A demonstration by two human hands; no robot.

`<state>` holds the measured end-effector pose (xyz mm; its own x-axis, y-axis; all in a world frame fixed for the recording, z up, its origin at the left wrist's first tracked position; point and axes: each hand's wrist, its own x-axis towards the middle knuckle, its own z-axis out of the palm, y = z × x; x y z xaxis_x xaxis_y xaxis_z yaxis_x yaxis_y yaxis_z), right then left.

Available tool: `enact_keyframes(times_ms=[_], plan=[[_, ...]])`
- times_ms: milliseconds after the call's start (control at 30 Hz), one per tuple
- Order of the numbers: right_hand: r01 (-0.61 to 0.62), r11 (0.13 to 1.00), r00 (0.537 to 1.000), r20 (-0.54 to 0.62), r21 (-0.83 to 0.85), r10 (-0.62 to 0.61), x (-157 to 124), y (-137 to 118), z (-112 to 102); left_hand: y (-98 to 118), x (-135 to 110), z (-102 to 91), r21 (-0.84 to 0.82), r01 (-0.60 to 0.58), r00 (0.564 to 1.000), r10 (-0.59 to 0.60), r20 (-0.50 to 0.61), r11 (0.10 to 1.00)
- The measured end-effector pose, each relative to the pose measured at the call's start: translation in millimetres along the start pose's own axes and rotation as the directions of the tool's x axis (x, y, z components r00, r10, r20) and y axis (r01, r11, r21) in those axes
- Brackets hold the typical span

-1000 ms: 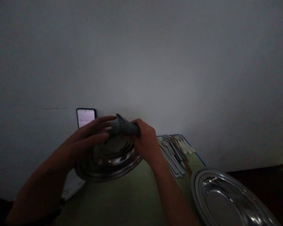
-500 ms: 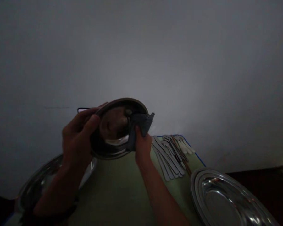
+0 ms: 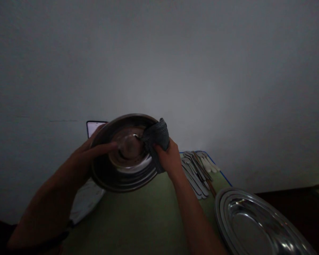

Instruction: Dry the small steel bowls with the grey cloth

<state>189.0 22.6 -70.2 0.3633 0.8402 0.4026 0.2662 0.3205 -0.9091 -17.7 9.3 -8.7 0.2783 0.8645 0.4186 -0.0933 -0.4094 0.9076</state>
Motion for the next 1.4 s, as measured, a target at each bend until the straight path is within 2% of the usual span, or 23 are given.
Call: enact_keyframes(times_ms=[133, 200, 300, 367, 467, 500, 567, 633, 667, 733, 833, 900, 933, 967, 1033, 1100, 1133, 1200, 1267, 1333, 1400], plan=[[0.123, 0.951, 0.986, -0.075, -0.284, -0.150, -5, -15, -4, 1, -1, -4.2, -0.055, 0.069, 0.996, -0.066, 0.064, 0.996], [0.137, 0.934, 0.976, -0.117, -0.329, -0.185, -7, -20, -4, 4, -1, -1.1, -0.056, 0.064, 0.995, -0.059, 0.085, 0.996], [0.126, 0.949, 0.966, -0.183, -0.290, -0.184, -5, -18, -4, 7, -1, 6.2, -0.084, 0.024, 0.998, -0.019, 0.058, 0.996], [0.070, 0.976, 0.964, -0.237, -0.205, -0.119, -4, -12, 0, 7, -1, 12.8, -0.131, 0.006, 1.000, -0.002, 0.027, 0.991], [-0.120, 0.991, 0.959, -0.250, 0.055, 0.130, -9, 0, 19, 0, 0, 26.7, -0.168, -0.078, 0.994, 0.063, -0.092, 0.983], [-0.207, 0.959, 0.948, -0.204, 0.193, 0.246, -13, 4, 29, -5, 0, 32.2, -0.148, -0.129, 0.983, 0.107, -0.150, 0.980], [-0.350, 0.817, 0.909, -0.045, 0.458, 0.414, -21, 10, 50, -15, 2, 42.9, -0.055, -0.250, 0.936, 0.227, -0.271, 0.967], [-0.418, 0.677, 0.884, 0.100, 0.606, 0.457, -28, 14, 65, -25, 3, 50.2, 0.060, -0.320, 0.886, 0.321, -0.335, 0.945], [-0.424, 0.655, 0.883, 0.125, 0.625, 0.453, -29, 16, 69, -29, 5, 51.4, 0.099, -0.327, 0.879, 0.341, -0.333, 0.940], [-0.411, 0.668, 0.890, 0.115, 0.621, 0.441, -27, 19, 67, -31, 7, 48.0, 0.105, -0.291, 0.911, 0.309, -0.274, 0.951], [-0.364, 0.730, 0.909, 0.050, 0.579, 0.414, -14, 21, 45, -22, 9, 31.0, -0.024, -0.107, 0.987, 0.103, -0.126, 0.994], [-0.294, 0.811, 0.943, 0.014, 0.506, 0.333, -6, 17, 26, -12, 8, 17.6, -0.120, 0.040, 0.996, -0.048, -0.071, 0.992], [-0.207, 0.889, 0.973, -0.008, 0.409, 0.231, -3, 13, 18, -7, 7, 12.0, -0.143, 0.086, 0.995, -0.092, -0.032, 0.986], [-0.102, 0.951, 0.993, -0.024, 0.291, 0.114, -1, 8, 11, -2, 6, 7.6, -0.156, 0.114, 0.993, -0.115, 0.004, 0.981], [0.075, 0.996, 0.995, -0.068, 0.051, -0.072, 0, -3, 2, 5, 3, 3.6, -0.171, 0.132, 0.991, -0.125, 0.050, 0.976], [0.138, 0.987, 0.981, -0.128, -0.084, -0.148, -1, -11, 0, 10, 0, 5.8, -0.201, 0.107, 0.994, -0.098, 0.051, 0.974], [0.131, 0.987, 0.976, -0.162, -0.093, -0.145, -3, -13, 1, 11, 0, 8.9, -0.221, 0.081, 0.997, -0.075, 0.034, 0.972], [0.068, 0.998, 0.973, -0.220, -0.002, -0.067, -6, -11, 9, 9, -1, 18.1, -0.255, 0.002, 1.000, -0.008, -0.025, 0.967], [-0.042, 0.978, 0.969, -0.232, 0.205, 0.090, -11, -4, 22, 1, 1, 30.0, -0.264, -0.093, 0.992, 0.067, -0.105, 0.960], [-0.179, 0.878, 0.950, -0.156, 0.443, 0.272, -17, 5, 38, -14, 2, 43.3, -0.230, -0.191, 0.969, 0.146, -0.200, 0.954], [-0.309, 0.727, 0.914, -0.019, 0.613, 0.404, -22, 11, 52, -32, 4, 55.5, -0.079, -0.342, 0.885, 0.293, -0.361, 0.936]])
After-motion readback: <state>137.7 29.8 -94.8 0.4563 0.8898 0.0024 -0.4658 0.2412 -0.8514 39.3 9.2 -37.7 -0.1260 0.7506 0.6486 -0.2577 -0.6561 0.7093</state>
